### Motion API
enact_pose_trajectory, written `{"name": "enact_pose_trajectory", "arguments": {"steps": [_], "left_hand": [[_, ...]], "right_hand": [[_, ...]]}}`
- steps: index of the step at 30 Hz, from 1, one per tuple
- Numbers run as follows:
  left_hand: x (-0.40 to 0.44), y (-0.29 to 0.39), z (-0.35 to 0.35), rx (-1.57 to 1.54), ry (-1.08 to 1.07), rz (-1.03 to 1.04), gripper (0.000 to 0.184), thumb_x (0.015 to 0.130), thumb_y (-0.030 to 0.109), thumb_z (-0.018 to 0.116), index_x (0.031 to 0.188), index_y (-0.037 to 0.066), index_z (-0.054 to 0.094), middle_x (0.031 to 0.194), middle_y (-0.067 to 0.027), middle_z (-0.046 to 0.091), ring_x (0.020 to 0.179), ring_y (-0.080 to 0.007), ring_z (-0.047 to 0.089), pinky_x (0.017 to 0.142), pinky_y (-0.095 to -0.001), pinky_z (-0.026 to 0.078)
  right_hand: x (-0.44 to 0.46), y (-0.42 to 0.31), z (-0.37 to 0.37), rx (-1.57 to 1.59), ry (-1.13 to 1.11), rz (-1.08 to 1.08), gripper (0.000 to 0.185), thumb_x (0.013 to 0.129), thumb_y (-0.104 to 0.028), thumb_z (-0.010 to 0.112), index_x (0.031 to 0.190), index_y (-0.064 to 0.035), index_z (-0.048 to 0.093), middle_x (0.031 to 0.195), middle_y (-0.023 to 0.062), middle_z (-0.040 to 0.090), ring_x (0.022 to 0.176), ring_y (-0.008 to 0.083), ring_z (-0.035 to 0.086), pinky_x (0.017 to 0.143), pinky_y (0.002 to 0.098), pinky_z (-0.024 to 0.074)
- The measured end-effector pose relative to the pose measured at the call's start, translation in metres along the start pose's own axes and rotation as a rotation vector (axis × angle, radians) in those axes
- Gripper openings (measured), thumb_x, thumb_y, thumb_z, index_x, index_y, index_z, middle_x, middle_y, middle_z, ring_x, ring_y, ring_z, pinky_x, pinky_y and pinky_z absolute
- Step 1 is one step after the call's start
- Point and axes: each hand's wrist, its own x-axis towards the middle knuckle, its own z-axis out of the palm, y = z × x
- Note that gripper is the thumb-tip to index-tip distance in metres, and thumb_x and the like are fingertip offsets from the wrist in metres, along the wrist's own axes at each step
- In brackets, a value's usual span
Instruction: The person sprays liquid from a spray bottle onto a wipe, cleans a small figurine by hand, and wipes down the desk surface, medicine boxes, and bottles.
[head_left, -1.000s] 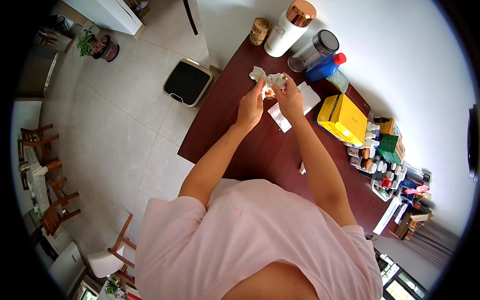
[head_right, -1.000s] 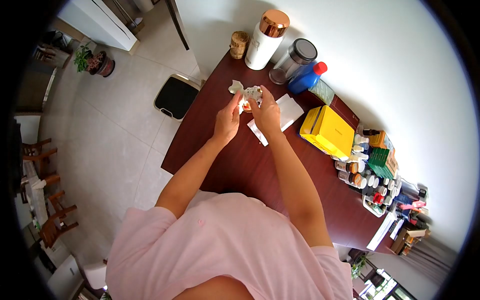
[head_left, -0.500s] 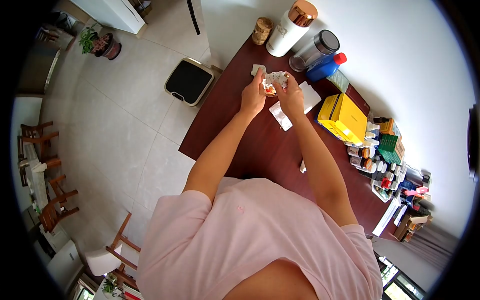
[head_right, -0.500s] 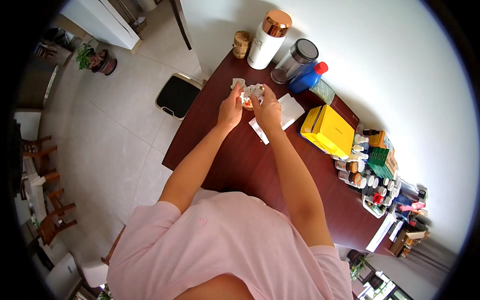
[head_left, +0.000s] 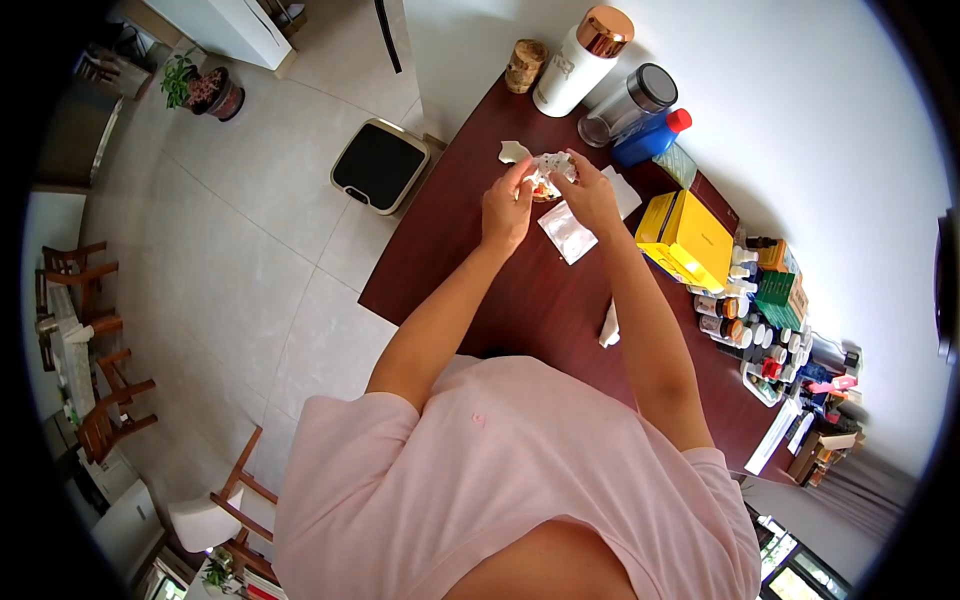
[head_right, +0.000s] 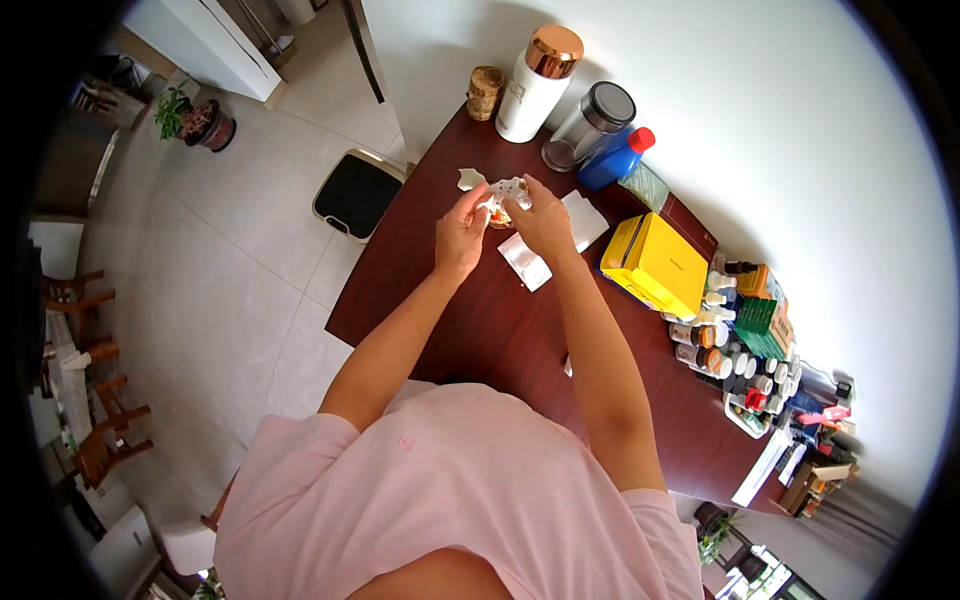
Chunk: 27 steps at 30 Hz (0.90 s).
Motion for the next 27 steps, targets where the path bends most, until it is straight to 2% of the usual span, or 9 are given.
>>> {"name": "enact_pose_trajectory", "arguments": {"steps": [3,5,9,11,15,18,21,23,27], "left_hand": [[-0.006,0.016,0.002,0.003,0.014,-0.056,0.038,0.089,0.004,0.050,0.127,0.004,0.048,0.115,-0.0150,0.060,0.104,-0.0211,0.059,0.088,-0.0306,0.046],[-0.007,0.013,0.003,0.142,0.072,0.036,0.042,0.088,0.004,0.047,0.130,0.007,0.044,0.113,-0.0172,0.059,0.102,-0.0310,0.057,0.086,-0.0376,0.046],[0.002,0.006,-0.008,0.214,0.029,0.050,0.044,0.088,0.004,0.045,0.131,0.007,0.043,0.115,-0.0164,0.057,0.103,-0.0321,0.056,0.088,-0.0396,0.045],[0.005,0.000,-0.011,0.211,0.003,0.079,0.046,0.086,0.004,0.047,0.131,0.008,0.042,0.113,-0.0156,0.059,0.102,-0.0323,0.056,0.088,-0.0401,0.044],[0.013,-0.010,-0.011,0.167,-0.010,0.122,0.045,0.086,0.005,0.050,0.130,0.008,0.044,0.111,-0.0152,0.060,0.100,-0.0323,0.056,0.087,-0.0400,0.045],[0.017,-0.010,-0.014,0.267,-0.057,0.108,0.041,0.088,0.005,0.050,0.129,0.009,0.046,0.113,-0.0183,0.059,0.102,-0.0302,0.059,0.084,-0.0348,0.048],[0.011,-0.006,-0.015,0.206,-0.023,0.062,0.035,0.088,0.006,0.051,0.123,0.007,0.052,0.107,-0.0170,0.062,0.096,-0.0292,0.061,0.082,-0.0342,0.049],[0.003,-0.003,-0.015,0.290,0.028,0.054,0.033,0.087,0.007,0.053,0.119,0.010,0.055,0.098,-0.0171,0.063,0.085,-0.0324,0.061,0.075,-0.0386,0.049],[-0.003,-0.007,-0.009,0.246,0.110,0.138,0.032,0.086,0.007,0.054,0.118,0.010,0.057,0.094,-0.0170,0.063,0.083,-0.0326,0.061,0.073,-0.0387,0.049]], "right_hand": [[-0.003,-0.016,-0.007,0.007,-0.026,-0.008,0.057,0.077,-0.043,0.063,0.112,0.0016,0.056,0.103,0.0215,0.062,0.096,0.0328,0.061,0.082,0.0398,0.0455],[-0.006,-0.029,-0.010,-0.024,-0.047,0.010,0.058,0.077,-0.045,0.063,0.111,0.0019,0.057,0.099,0.0215,0.064,0.094,0.0330,0.061,0.082,0.0399,0.0455],[-0.006,-0.028,-0.001,-0.097,-0.032,0.100,0.061,0.076,-0.047,0.064,0.111,0.0025,0.056,0.093,0.0202,0.065,0.088,0.0330,0.062,0.078,0.0405,0.0460],[-0.005,-0.016,0.005,-0.151,0.072,-0.051,0.060,0.075,-0.045,0.064,0.114,-0.0009,0.054,0.095,0.0189,0.064,0.085,0.0320,0.063,0.077,0.0404,0.0462],[-0.008,-0.024,-0.002,-0.078,-0.004,-0.086,0.055,0.075,-0.039,0.066,0.117,-0.0060,0.052,0.097,0.0172,0.064,0.084,0.0307,0.063,0.076,0.0401,0.0464],[-0.008,-0.025,-0.002,-0.035,-0.037,-0.042,0.051,0.075,-0.035,0.068,0.116,-0.0093,0.053,0.096,0.0162,0.064,0.082,0.0299,0.062,0.076,0.0406,0.0463],[-0.009,-0.026,0.005,-0.066,0.027,-0.028,0.048,0.075,-0.033,0.069,0.112,-0.0079,0.054,0.093,0.0161,0.064,0.082,0.0301,0.062,0.075,0.0410,0.0463],[-0.010,-0.029,0.007,-0.058,0.081,0.002,0.045,0.075,-0.034,0.069,0.108,-0.0066,0.054,0.092,0.0162,0.064,0.083,0.0310,0.062,0.075,0.0409,0.0464],[-0.011,-0.032,0.013,-0.123,0.148,-0.029,0.046,0.074,-0.036,0.069,0.104,-0.0039,0.053,0.092,0.0178,0.064,0.083,0.0324,0.062,0.075,0.0413,0.0465]]}}
